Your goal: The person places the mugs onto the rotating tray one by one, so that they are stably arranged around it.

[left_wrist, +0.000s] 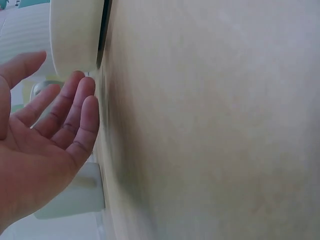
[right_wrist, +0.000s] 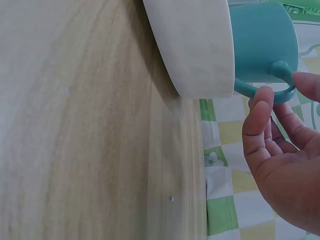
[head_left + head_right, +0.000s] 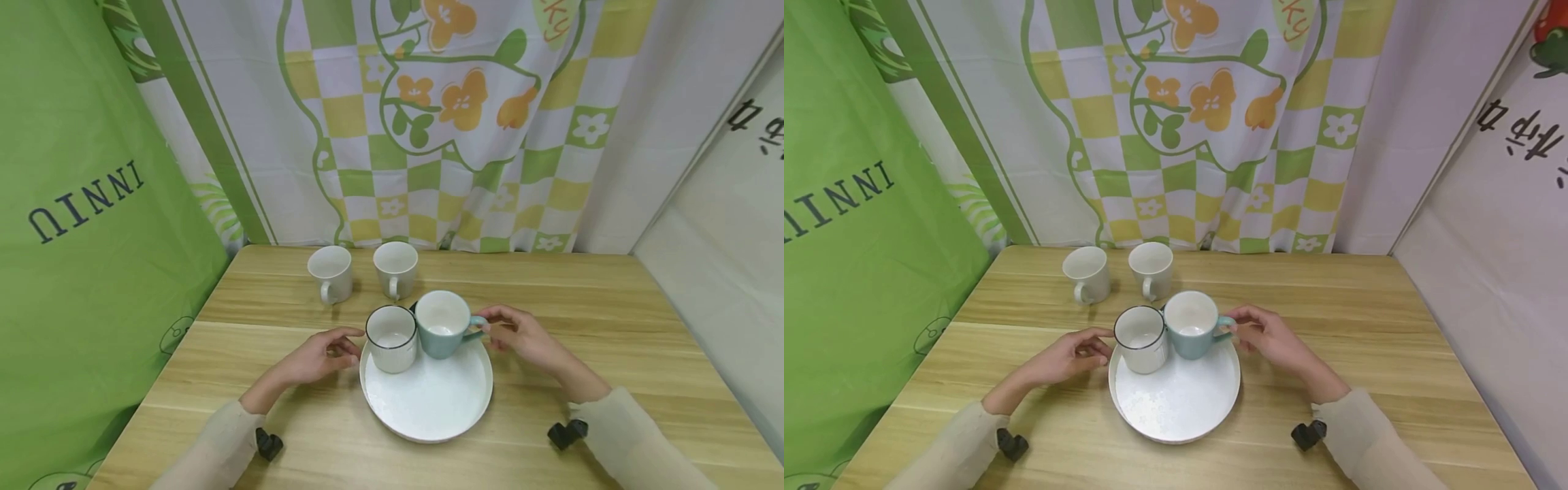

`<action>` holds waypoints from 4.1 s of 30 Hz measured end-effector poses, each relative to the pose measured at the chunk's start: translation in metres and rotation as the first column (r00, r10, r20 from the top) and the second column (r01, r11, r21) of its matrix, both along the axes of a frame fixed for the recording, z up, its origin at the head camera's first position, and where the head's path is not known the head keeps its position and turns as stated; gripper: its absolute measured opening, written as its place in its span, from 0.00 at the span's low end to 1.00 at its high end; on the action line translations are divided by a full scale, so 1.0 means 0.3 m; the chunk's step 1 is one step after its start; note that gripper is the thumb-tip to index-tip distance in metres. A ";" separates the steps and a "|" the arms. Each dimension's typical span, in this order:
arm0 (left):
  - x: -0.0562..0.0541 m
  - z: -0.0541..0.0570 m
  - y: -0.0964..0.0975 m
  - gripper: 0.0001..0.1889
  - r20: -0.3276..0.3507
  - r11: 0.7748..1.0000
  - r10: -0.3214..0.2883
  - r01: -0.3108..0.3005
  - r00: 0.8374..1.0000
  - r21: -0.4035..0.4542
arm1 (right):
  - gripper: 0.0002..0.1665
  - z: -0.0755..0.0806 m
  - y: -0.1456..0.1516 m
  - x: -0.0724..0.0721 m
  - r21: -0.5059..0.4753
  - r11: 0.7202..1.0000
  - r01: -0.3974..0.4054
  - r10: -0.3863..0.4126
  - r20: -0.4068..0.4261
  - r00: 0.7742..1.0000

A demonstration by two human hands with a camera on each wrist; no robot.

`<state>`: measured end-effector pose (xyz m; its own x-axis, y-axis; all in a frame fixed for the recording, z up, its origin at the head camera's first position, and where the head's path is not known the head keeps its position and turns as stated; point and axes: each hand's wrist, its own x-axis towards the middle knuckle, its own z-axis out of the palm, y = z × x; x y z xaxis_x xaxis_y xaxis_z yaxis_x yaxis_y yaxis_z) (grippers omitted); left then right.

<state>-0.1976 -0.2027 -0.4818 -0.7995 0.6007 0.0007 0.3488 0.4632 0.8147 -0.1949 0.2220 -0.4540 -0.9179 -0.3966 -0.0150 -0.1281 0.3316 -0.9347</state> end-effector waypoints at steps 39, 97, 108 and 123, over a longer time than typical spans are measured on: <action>-0.091 0.073 -0.120 0.18 0.181 0.817 0.549 -0.569 0.816 0.089 | 0.37 -0.042 0.052 0.020 0.140 0.960 -0.241 0.229 0.095 0.969; -0.194 0.079 -0.076 0.26 0.453 0.767 0.450 -0.593 0.770 0.246 | 0.50 -0.043 0.068 0.069 0.113 0.946 -0.304 0.289 0.134 0.948; -0.213 0.066 -0.063 0.26 0.513 0.754 0.399 -0.590 0.760 0.288 | 0.50 -0.051 0.067 0.068 0.113 0.945 -0.306 0.292 0.130 0.948; -0.205 0.072 -0.044 0.25 0.465 0.745 0.500 -0.637 0.731 0.200 | 0.49 -0.053 0.069 0.073 0.107 0.946 -0.305 0.291 0.131 0.948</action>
